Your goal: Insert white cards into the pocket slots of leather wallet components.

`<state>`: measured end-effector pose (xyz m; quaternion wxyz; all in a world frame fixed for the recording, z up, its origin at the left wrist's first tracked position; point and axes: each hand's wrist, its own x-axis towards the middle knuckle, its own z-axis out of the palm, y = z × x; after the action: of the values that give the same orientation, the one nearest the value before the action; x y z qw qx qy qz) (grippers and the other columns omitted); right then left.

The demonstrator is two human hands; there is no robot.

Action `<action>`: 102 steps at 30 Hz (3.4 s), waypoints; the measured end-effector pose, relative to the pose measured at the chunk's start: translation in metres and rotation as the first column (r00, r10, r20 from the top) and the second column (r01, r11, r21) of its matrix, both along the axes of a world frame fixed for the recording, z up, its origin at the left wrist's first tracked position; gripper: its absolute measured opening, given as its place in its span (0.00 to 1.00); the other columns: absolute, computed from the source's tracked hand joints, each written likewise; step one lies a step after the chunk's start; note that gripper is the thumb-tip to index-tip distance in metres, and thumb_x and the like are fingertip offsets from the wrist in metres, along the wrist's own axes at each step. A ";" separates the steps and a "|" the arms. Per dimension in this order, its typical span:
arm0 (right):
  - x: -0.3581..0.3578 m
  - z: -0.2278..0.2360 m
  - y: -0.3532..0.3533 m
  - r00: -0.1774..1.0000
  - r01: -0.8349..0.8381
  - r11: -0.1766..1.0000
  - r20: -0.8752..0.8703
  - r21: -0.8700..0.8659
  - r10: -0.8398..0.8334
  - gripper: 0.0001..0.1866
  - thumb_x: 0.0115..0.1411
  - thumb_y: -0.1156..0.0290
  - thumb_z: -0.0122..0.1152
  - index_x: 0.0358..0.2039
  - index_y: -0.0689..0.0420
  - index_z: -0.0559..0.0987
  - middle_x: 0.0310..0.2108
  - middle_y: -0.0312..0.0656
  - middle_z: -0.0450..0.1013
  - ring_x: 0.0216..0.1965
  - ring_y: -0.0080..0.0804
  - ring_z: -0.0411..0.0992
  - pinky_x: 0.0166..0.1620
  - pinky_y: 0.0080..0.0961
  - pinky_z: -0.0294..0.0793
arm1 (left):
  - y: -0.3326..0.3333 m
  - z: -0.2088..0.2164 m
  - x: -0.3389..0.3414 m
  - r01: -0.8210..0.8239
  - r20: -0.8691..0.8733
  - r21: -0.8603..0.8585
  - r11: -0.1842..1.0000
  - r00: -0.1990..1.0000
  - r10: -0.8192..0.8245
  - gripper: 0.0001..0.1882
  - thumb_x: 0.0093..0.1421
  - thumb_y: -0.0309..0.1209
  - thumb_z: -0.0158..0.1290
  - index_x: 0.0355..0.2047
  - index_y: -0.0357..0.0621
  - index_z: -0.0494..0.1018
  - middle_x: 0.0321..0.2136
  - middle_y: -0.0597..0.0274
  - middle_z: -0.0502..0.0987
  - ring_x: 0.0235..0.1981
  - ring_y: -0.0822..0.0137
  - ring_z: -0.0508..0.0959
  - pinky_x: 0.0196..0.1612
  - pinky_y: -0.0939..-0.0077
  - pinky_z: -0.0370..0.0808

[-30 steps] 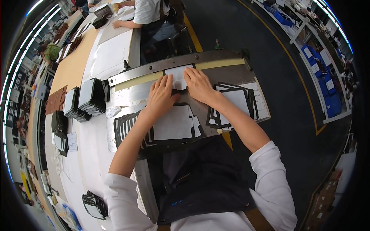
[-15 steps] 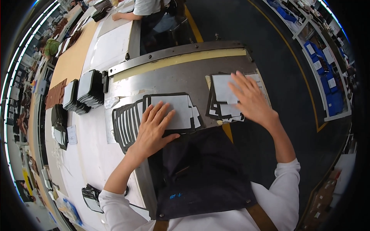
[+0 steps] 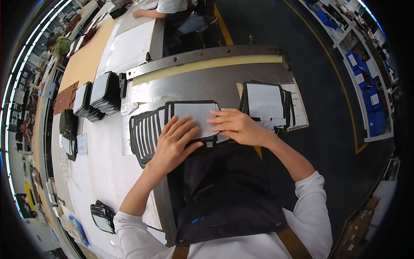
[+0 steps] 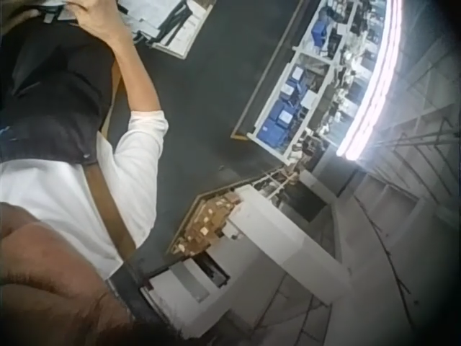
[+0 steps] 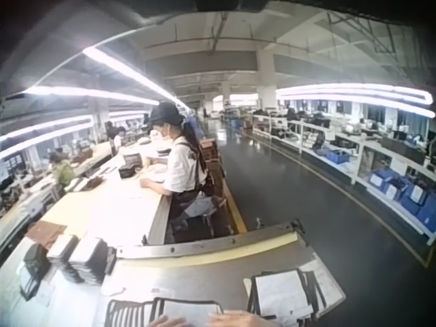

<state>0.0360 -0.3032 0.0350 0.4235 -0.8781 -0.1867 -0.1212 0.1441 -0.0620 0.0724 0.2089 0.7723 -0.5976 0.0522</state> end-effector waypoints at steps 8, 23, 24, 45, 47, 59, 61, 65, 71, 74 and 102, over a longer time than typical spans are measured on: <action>0.043 0.033 -0.019 0.941 0.205 0.821 -0.339 0.534 -0.014 0.10 0.67 0.67 0.54 0.31 0.58 0.78 0.27 0.26 0.71 0.33 0.13 0.67 0.37 0.16 0.65 | 0.002 0.004 0.011 -0.200 -0.079 -0.128 0.971 0.978 0.191 0.36 0.55 0.33 0.64 0.61 0.37 0.62 0.58 0.47 0.68 0.62 0.48 0.66 0.65 0.54 0.60; 0.110 -0.005 -0.004 0.893 0.433 0.710 0.372 -0.556 -0.254 0.10 0.48 0.80 0.58 0.33 0.63 0.75 0.30 0.46 0.77 0.32 0.40 0.77 0.36 0.33 0.74 | -0.111 -0.030 0.106 -0.153 0.315 -0.031 0.988 0.936 0.155 0.47 0.47 0.22 0.61 0.67 0.43 0.53 0.65 0.46 0.57 0.68 0.49 0.55 0.66 0.57 0.58; 0.108 -0.014 -0.003 0.861 0.478 0.700 0.439 -0.531 -0.255 0.10 0.48 0.79 0.59 0.33 0.63 0.75 0.31 0.46 0.76 0.34 0.40 0.76 0.37 0.33 0.74 | -0.112 -0.037 0.106 -0.156 0.209 0.046 0.987 0.967 0.143 0.40 0.48 0.22 0.59 0.64 0.41 0.58 0.63 0.48 0.61 0.66 0.50 0.59 0.64 0.58 0.61; 0.121 -0.037 -0.041 0.814 0.581 0.524 0.432 -0.623 -0.389 0.22 0.56 0.78 0.53 0.52 0.72 0.71 0.57 0.60 0.68 0.60 0.49 0.66 0.59 0.39 0.66 | -0.110 -0.050 0.135 -0.057 0.187 0.163 0.985 0.982 0.026 0.42 0.45 0.12 0.51 0.64 0.41 0.60 0.65 0.49 0.60 0.68 0.54 0.58 0.68 0.60 0.57; 0.123 -0.037 -0.041 0.804 0.594 0.517 0.445 -0.617 -0.393 0.21 0.56 0.78 0.53 0.51 0.72 0.71 0.56 0.59 0.68 0.59 0.49 0.67 0.58 0.37 0.67 | -0.113 -0.053 0.138 -0.069 0.192 0.153 0.986 0.981 0.039 0.42 0.46 0.13 0.51 0.64 0.42 0.60 0.65 0.49 0.60 0.68 0.54 0.59 0.68 0.60 0.57; 0.126 -0.032 -0.042 0.832 0.554 0.596 0.362 -0.581 -0.420 0.25 0.54 0.74 0.59 0.52 0.72 0.70 0.56 0.62 0.67 0.60 0.52 0.66 0.62 0.41 0.64 | -0.120 -0.047 0.138 -0.076 0.133 0.116 0.990 0.989 0.060 0.32 0.61 0.41 0.54 0.61 0.38 0.64 0.63 0.45 0.64 0.66 0.50 0.62 0.66 0.58 0.58; 0.127 -0.030 -0.040 0.849 0.526 0.643 0.301 -0.556 -0.435 0.27 0.53 0.73 0.61 0.52 0.73 0.70 0.56 0.63 0.67 0.60 0.54 0.66 0.62 0.42 0.63 | -0.122 -0.048 0.137 -0.094 0.162 0.125 0.988 0.984 0.073 0.35 0.62 0.50 0.52 0.60 0.36 0.64 0.62 0.43 0.64 0.65 0.48 0.62 0.66 0.57 0.58; 0.129 -0.031 -0.039 0.843 0.535 0.598 0.322 -0.597 -0.431 0.29 0.52 0.72 0.62 0.52 0.74 0.69 0.56 0.64 0.67 0.59 0.55 0.66 0.62 0.42 0.63 | -0.122 -0.052 0.136 -0.080 0.209 0.092 0.993 0.976 0.059 0.34 0.63 0.49 0.52 0.60 0.36 0.64 0.62 0.43 0.64 0.65 0.48 0.62 0.66 0.57 0.58; 0.129 -0.034 -0.041 0.812 0.584 0.575 0.426 -0.573 -0.400 0.25 0.53 0.72 0.58 0.48 0.76 0.72 0.53 0.65 0.68 0.56 0.52 0.67 0.58 0.38 0.67 | -0.124 -0.045 0.129 -0.055 0.227 0.056 0.997 0.973 0.041 0.30 0.60 0.42 0.57 0.58 0.37 0.66 0.58 0.45 0.67 0.60 0.48 0.67 0.63 0.58 0.62; 0.128 -0.029 -0.039 0.806 0.591 0.580 0.432 -0.560 -0.404 0.24 0.52 0.72 0.59 0.47 0.76 0.73 0.50 0.60 0.69 0.55 0.49 0.66 0.57 0.37 0.67 | -0.121 -0.042 0.127 -0.080 0.208 0.074 0.994 0.976 0.063 0.29 0.59 0.40 0.59 0.56 0.37 0.68 0.56 0.48 0.69 0.58 0.50 0.68 0.61 0.59 0.65; 0.006 0.050 -0.073 0.823 0.566 0.513 0.404 -0.646 -0.399 0.24 0.52 0.84 0.54 0.52 0.69 0.71 0.56 0.54 0.68 0.61 0.46 0.65 0.61 0.41 0.65 | 0.003 0.011 0.021 0.024 -0.026 0.214 0.977 0.999 -0.018 0.45 0.54 0.51 0.62 0.66 0.46 0.57 0.62 0.50 0.64 0.67 0.50 0.58 0.70 0.53 0.51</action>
<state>0.0415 -0.3762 0.0851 -0.0445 -0.9705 -0.0088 -0.2368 0.1651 -0.0585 0.0838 0.1324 0.7845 -0.6053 -0.0240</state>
